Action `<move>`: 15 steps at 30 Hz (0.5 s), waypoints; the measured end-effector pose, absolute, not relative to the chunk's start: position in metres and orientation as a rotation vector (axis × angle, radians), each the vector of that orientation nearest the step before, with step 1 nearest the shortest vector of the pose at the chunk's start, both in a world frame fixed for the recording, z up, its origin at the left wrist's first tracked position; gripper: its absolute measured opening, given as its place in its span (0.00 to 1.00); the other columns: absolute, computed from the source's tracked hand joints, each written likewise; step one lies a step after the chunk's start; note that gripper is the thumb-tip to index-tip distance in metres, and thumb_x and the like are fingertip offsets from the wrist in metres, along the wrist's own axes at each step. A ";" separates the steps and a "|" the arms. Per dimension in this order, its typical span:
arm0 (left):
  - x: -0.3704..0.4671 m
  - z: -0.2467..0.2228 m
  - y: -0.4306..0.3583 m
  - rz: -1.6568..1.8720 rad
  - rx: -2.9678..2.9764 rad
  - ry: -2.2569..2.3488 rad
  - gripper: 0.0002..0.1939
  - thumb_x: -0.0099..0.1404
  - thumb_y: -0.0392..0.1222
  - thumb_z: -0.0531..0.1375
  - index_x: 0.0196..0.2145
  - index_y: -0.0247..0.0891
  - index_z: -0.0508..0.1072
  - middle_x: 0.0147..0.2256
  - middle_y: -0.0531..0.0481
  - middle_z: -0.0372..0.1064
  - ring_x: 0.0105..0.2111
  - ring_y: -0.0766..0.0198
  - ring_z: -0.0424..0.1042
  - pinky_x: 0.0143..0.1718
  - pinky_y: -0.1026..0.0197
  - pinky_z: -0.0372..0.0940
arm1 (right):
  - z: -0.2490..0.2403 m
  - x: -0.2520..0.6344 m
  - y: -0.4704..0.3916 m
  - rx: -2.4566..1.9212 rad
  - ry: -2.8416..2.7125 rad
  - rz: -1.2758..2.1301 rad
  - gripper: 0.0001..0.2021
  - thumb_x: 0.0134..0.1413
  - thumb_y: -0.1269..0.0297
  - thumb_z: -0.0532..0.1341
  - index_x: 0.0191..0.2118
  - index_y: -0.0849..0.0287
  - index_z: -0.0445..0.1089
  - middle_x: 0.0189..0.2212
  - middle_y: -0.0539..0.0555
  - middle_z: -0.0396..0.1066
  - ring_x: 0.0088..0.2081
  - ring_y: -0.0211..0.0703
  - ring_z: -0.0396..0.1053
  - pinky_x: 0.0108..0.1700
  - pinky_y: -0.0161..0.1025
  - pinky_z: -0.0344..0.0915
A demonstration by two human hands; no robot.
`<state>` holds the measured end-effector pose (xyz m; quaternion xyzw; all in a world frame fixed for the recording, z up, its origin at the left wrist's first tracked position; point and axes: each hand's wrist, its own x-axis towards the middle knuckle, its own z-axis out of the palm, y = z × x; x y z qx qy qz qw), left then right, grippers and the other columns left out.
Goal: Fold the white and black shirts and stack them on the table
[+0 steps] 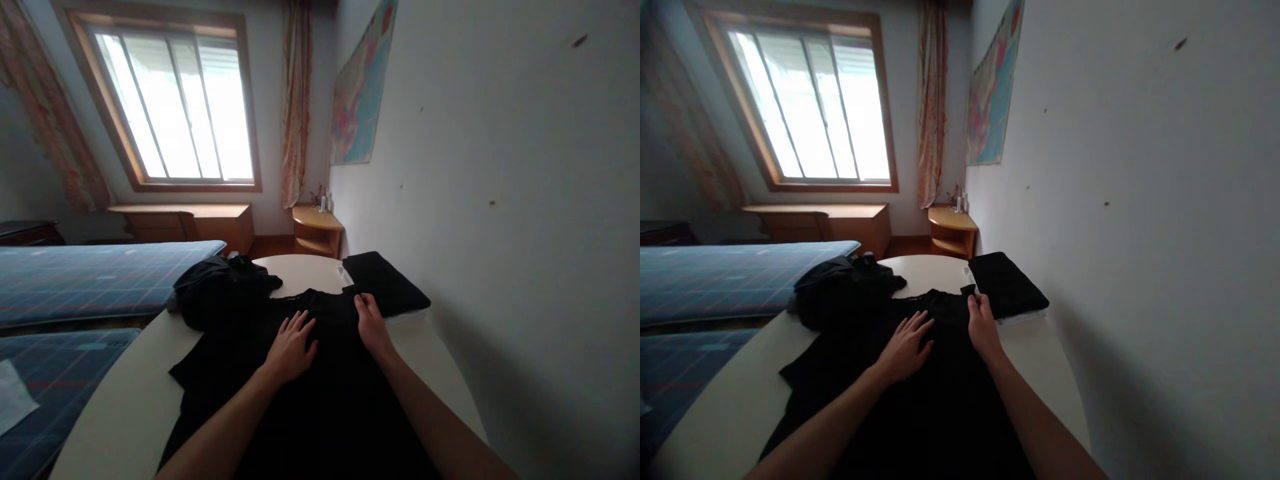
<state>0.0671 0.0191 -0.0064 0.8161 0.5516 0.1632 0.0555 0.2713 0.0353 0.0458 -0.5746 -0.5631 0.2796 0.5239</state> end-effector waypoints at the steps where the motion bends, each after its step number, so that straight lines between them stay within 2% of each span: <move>1: 0.067 -0.006 0.019 0.524 2.469 1.661 0.28 0.69 0.46 0.52 0.66 0.39 0.61 0.68 0.45 0.51 0.69 0.52 0.48 0.68 0.45 0.45 | 0.045 0.268 0.033 -1.335 -1.419 0.723 0.21 0.61 0.42 0.51 0.42 0.55 0.66 0.42 0.55 0.75 0.46 0.50 0.70 0.52 0.45 0.62; 5: 0.065 -0.009 0.021 0.675 2.399 1.677 0.30 0.68 0.38 0.52 0.66 0.32 0.59 0.64 0.40 0.60 0.66 0.53 0.56 0.67 0.47 0.50 | 0.040 0.261 0.024 -1.150 -1.818 0.900 0.17 0.65 0.49 0.53 0.46 0.55 0.68 0.50 0.57 0.73 0.52 0.48 0.70 0.57 0.45 0.61; 7: 0.064 -0.010 0.021 0.748 2.418 1.627 0.32 0.66 0.35 0.53 0.67 0.33 0.57 0.63 0.40 0.62 0.65 0.54 0.58 0.66 0.48 0.52 | 0.037 0.266 0.023 -1.197 -1.927 0.782 0.14 0.66 0.57 0.53 0.49 0.57 0.68 0.50 0.57 0.73 0.52 0.47 0.70 0.57 0.44 0.61; 9: 0.063 -0.010 0.020 0.786 2.487 1.529 0.32 0.64 0.32 0.54 0.66 0.38 0.60 0.62 0.44 0.63 0.63 0.54 0.60 0.65 0.47 0.54 | 0.031 0.276 0.025 -1.314 -1.992 0.568 0.13 0.65 0.65 0.52 0.50 0.59 0.69 0.49 0.59 0.73 0.52 0.47 0.70 0.58 0.43 0.60; 12: 0.062 -0.008 0.018 0.770 2.567 1.416 0.25 0.64 0.32 0.55 0.57 0.46 0.71 0.60 0.48 0.67 0.60 0.53 0.63 0.63 0.46 0.57 | 0.022 0.293 0.032 -1.495 -2.062 0.388 0.14 0.61 0.71 0.53 0.50 0.63 0.71 0.49 0.62 0.73 0.53 0.48 0.69 0.59 0.42 0.59; 15: 0.063 -0.004 0.016 0.797 2.567 1.391 0.14 0.67 0.35 0.57 0.45 0.45 0.78 0.57 0.48 0.69 0.57 0.52 0.67 0.59 0.47 0.62 | 0.014 0.305 0.037 -1.619 -2.090 0.368 0.16 0.60 0.69 0.56 0.52 0.64 0.71 0.51 0.63 0.73 0.54 0.50 0.69 0.58 0.42 0.60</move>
